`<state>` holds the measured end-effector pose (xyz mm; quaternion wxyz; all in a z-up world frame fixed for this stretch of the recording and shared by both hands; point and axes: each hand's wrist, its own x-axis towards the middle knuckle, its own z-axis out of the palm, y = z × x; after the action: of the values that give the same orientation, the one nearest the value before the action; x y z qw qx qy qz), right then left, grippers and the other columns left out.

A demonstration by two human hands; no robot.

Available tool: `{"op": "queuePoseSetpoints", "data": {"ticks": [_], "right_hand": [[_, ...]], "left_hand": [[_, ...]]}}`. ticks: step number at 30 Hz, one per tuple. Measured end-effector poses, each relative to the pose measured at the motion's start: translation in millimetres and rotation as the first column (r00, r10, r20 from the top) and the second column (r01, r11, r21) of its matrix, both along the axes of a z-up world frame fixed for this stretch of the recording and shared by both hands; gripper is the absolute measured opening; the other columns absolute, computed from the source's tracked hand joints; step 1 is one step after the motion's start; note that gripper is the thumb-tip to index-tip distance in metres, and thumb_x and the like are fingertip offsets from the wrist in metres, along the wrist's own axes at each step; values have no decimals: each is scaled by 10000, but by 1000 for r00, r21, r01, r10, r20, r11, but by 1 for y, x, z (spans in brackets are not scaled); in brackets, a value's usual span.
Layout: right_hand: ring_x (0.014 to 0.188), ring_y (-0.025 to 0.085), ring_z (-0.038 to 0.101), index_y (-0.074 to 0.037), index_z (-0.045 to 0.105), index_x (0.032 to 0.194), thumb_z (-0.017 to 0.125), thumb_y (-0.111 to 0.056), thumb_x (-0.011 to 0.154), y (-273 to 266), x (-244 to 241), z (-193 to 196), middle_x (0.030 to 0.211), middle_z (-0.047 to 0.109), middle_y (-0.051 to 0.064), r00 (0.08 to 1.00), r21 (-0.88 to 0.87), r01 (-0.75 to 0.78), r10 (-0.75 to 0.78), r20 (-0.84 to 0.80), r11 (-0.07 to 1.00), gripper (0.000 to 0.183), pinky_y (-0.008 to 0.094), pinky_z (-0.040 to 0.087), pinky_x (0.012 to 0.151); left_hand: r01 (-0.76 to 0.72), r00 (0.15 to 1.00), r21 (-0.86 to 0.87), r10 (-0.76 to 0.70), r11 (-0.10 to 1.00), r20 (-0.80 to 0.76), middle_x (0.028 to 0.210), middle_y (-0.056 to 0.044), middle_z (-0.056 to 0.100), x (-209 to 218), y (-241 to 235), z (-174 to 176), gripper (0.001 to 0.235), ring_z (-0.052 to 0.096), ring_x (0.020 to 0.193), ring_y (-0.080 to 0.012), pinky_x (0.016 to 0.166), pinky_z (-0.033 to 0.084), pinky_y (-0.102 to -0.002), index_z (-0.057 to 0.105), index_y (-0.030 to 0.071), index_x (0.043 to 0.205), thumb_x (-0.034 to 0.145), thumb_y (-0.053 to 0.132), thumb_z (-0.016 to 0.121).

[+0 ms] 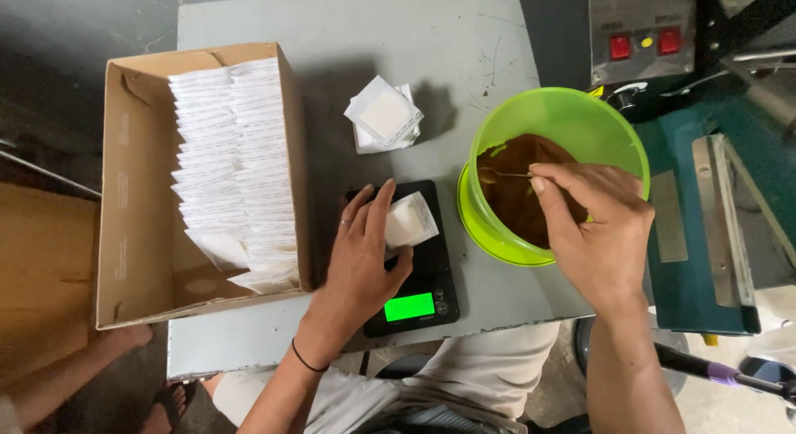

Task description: The person fills small white coffee filter packets with ground coffee by hand using a spoon, weighs each packet on a digital scale, and places them into a cardboard box.

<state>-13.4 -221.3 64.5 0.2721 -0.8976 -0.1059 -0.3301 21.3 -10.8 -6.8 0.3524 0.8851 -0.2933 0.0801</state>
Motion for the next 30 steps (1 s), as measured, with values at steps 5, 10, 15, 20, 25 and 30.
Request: {"op": "queuePoseSetpoints", "data": {"ticks": [5,10,15,20,25,30], "right_hand": [[802,214,601,1,627,883,592,-11,823,-1,-1,4,855,630,98,999,34,51,-51,15,998,71,343,427,780],[797,213,592,5,622,882,565,-38,831,-2,-2,8,848,626,95,991,59,105,-110,79,993,88,354,409,796],[774,231,589,36,584,860,537,-49,843,7,-9,21,807,611,121,970,195,111,-148,191,975,99,324,413,702],[683,237,603,44,548,780,497,-14,791,19,-15,40,734,600,142,955,130,-70,29,296,989,78,332,433,659],[690,185,610,-22,594,784,582,-46,744,24,-10,38,745,625,84,918,-152,-107,157,365,983,49,299,438,663],[707,169,579,-43,594,747,548,-37,758,33,-3,30,707,623,30,954,-127,-130,159,254,983,48,309,355,691]], "left_hand": [[-32,991,68,23,997,129,1045,-155,529,4,-4,5,591,452,1028,-309,867,369,-440,323,2,1217,680,52,565],[-153,978,-39,157,987,135,1025,-33,567,6,-14,22,500,494,1008,-228,661,476,-340,410,42,1159,694,98,584],[-77,997,-402,58,913,-58,1162,-70,494,4,-23,42,439,488,1095,-199,803,484,-274,433,91,1130,721,112,592],[65,998,-514,-60,855,26,1164,-99,488,4,-34,49,381,417,1181,-248,882,476,-290,417,48,1112,757,72,553],[99,994,-563,-107,821,17,1165,-108,482,3,-37,47,359,413,1188,-253,891,456,-285,438,29,1103,762,65,546],[168,985,-446,-134,879,107,1156,-116,489,8,-35,43,308,411,1179,-312,974,363,-390,420,39,1060,778,81,536]]}}
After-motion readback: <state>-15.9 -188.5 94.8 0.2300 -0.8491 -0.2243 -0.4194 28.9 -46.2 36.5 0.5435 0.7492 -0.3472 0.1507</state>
